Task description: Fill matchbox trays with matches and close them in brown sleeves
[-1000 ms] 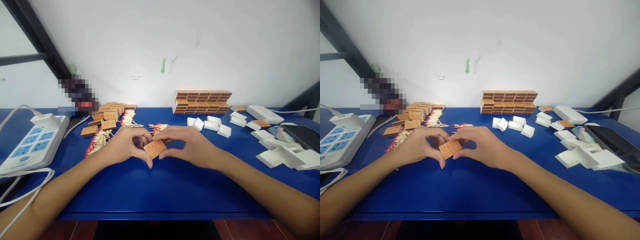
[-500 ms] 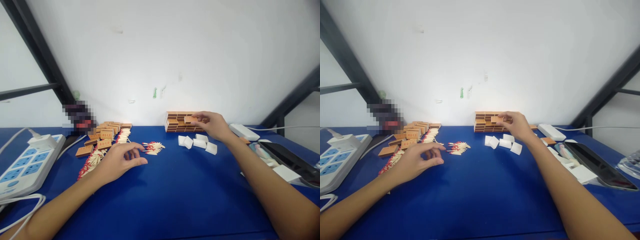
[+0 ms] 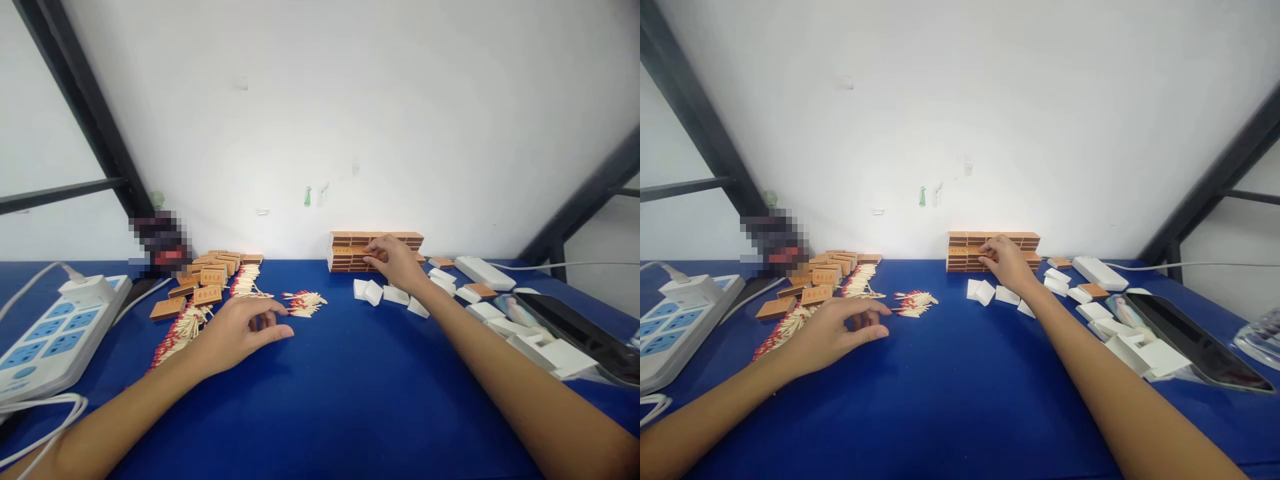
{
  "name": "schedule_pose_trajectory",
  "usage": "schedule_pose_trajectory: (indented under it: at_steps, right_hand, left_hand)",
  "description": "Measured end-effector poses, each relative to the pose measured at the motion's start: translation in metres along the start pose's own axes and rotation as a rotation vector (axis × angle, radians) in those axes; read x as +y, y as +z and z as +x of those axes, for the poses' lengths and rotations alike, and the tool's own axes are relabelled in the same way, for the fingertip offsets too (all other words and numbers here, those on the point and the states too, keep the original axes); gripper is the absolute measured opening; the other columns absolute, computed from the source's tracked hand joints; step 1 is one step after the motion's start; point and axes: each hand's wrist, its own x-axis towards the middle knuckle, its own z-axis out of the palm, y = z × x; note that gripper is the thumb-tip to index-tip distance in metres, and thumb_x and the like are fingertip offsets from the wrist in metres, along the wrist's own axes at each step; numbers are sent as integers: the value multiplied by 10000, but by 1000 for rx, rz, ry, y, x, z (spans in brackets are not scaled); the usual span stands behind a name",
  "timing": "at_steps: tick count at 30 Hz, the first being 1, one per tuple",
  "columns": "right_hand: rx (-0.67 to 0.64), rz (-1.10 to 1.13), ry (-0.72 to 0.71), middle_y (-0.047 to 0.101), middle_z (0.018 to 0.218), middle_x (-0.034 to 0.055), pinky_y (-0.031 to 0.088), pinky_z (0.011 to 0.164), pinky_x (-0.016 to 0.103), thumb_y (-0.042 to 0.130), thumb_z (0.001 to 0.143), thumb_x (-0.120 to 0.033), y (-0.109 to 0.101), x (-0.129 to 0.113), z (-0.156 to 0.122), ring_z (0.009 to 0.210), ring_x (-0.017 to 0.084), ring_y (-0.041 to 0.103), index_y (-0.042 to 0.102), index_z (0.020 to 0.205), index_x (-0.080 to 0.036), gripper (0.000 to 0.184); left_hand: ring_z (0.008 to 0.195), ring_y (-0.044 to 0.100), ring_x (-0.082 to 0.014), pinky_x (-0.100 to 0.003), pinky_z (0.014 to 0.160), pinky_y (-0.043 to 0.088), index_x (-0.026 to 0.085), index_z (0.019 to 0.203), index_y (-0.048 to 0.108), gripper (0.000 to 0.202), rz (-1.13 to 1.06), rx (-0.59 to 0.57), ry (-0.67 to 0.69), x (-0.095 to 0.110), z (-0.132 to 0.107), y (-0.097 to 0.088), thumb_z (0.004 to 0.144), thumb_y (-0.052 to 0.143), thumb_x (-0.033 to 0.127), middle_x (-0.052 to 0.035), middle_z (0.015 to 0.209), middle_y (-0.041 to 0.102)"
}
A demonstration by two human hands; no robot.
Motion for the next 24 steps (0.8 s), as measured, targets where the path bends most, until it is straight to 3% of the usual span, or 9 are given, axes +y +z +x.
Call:
schedule_pose_trajectory:
  at_steps: [4,6,8,10,15,17,19,22,24]
  right_hand:
    - [-30,-153,23,693,1076,144,540,828,445,627,958,-512,-15,-15,-5,892,268,662,732,997,-177,354]
    - [-222,-173,42,724,1033,128,532,787,416,655,919,-603,-26,-24,-11,886,276,675,749,1018,-189,436]
    - [-430,-176,75,745,1080,122,537,771,399,737,819,-689,-34,-31,-19,897,285,694,744,1161,-202,595]
    - [-518,-207,110,749,1120,137,539,753,392,805,738,-691,-36,-36,-25,904,298,707,718,1257,-196,723]
    - [-514,-222,93,753,1016,114,532,739,389,811,759,-498,-34,-51,-28,857,286,702,748,1155,-185,508]
    - [-512,-77,75,745,950,81,541,736,384,794,792,-493,-33,-68,-27,817,261,698,750,1171,-202,480]
    - [-581,229,76,741,925,45,561,728,362,726,884,-491,-29,-90,-30,782,220,702,735,1217,-235,421]
    - [-796,726,85,744,1010,29,604,763,350,695,943,-415,-12,-121,-41,773,171,721,693,1249,-239,353]
    - [-892,793,87,723,930,10,606,753,331,711,948,-378,3,-133,-50,742,151,711,702,1223,-223,316]
  left_hand:
    - [715,681,-143,-256,662,517,221,1076,785,380,20,10,11,-1,-1,-1,943,708,569,4,820,764]
    - [712,672,-139,-261,669,512,225,1075,783,367,65,33,39,-1,-1,-2,964,685,561,8,816,758]
    - [696,654,-135,-268,667,500,229,1071,780,344,132,61,75,-3,-2,-2,990,656,539,10,809,750]
    - [685,640,-133,-274,670,489,231,1071,776,314,194,88,108,-5,-3,-2,1006,638,505,13,802,742]
    - [702,641,-141,-289,697,488,228,1096,767,269,263,112,138,-11,-3,-1,1018,622,441,12,798,735]
    - [724,650,-150,-299,711,493,228,1114,763,273,270,119,142,-10,-4,0,1010,632,443,2,830,744]
    - [783,669,-170,-315,743,507,232,1165,751,328,258,108,150,-9,-5,0,973,680,488,-16,905,756]
    - [913,684,-213,-345,806,527,249,1316,695,594,222,17,155,-6,-6,0,846,800,596,-44,1058,749]
    - [952,672,-231,-359,829,522,256,1329,688,671,214,-62,172,-5,-7,2,796,829,639,-49,1071,735]
